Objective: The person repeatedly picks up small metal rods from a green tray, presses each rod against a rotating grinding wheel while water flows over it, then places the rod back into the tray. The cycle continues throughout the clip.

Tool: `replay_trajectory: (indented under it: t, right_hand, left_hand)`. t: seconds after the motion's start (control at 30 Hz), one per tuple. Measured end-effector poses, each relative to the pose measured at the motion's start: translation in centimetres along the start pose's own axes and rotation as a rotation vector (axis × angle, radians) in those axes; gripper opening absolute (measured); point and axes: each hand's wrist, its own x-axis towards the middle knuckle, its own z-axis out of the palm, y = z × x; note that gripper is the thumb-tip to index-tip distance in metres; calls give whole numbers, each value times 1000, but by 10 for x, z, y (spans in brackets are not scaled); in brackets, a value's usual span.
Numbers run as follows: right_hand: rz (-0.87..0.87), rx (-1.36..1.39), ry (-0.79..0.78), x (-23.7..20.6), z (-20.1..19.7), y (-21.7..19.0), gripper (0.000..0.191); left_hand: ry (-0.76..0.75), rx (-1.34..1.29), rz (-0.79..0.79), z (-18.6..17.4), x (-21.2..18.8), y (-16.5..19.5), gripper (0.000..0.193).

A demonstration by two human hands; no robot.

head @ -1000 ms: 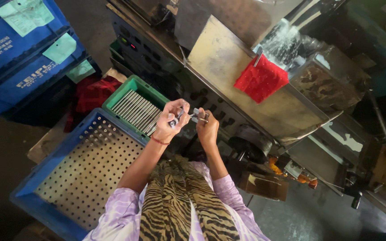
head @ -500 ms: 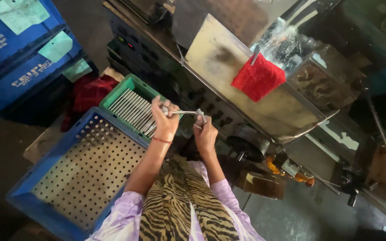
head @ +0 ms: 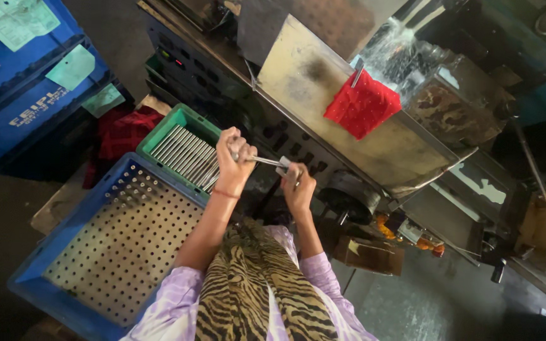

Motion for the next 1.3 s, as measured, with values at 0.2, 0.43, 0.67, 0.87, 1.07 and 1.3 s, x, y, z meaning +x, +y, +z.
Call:
replay_trajectory:
  t: [0.2,0.43,0.67,0.87,1.07,1.3]
  right_hand:
    - [373,477,12,-3,4,-6,30]
    - [21,-214,11,11,16,-37,22]
    - [240,-4,-59,7,11,-28,28]
    - [61,-93,16,9,-4,-18,19]
    - [205,-204,0,19,-4,-24,29]
    - [368,108,3,19,-11,-12,40]
  left_hand:
    - [-2,-20,-181,-22,17,-3,14]
    - [4,125,-111,-8,-2,-32,26]
    - [-26,83,-84,-26,12,-39,9]
    - [113,-146,-100,-16,24,-24,22]
    - [-217,-51,-147,1,-7,-23,39]
    - [110,-73,-187,0,0,-32,48]
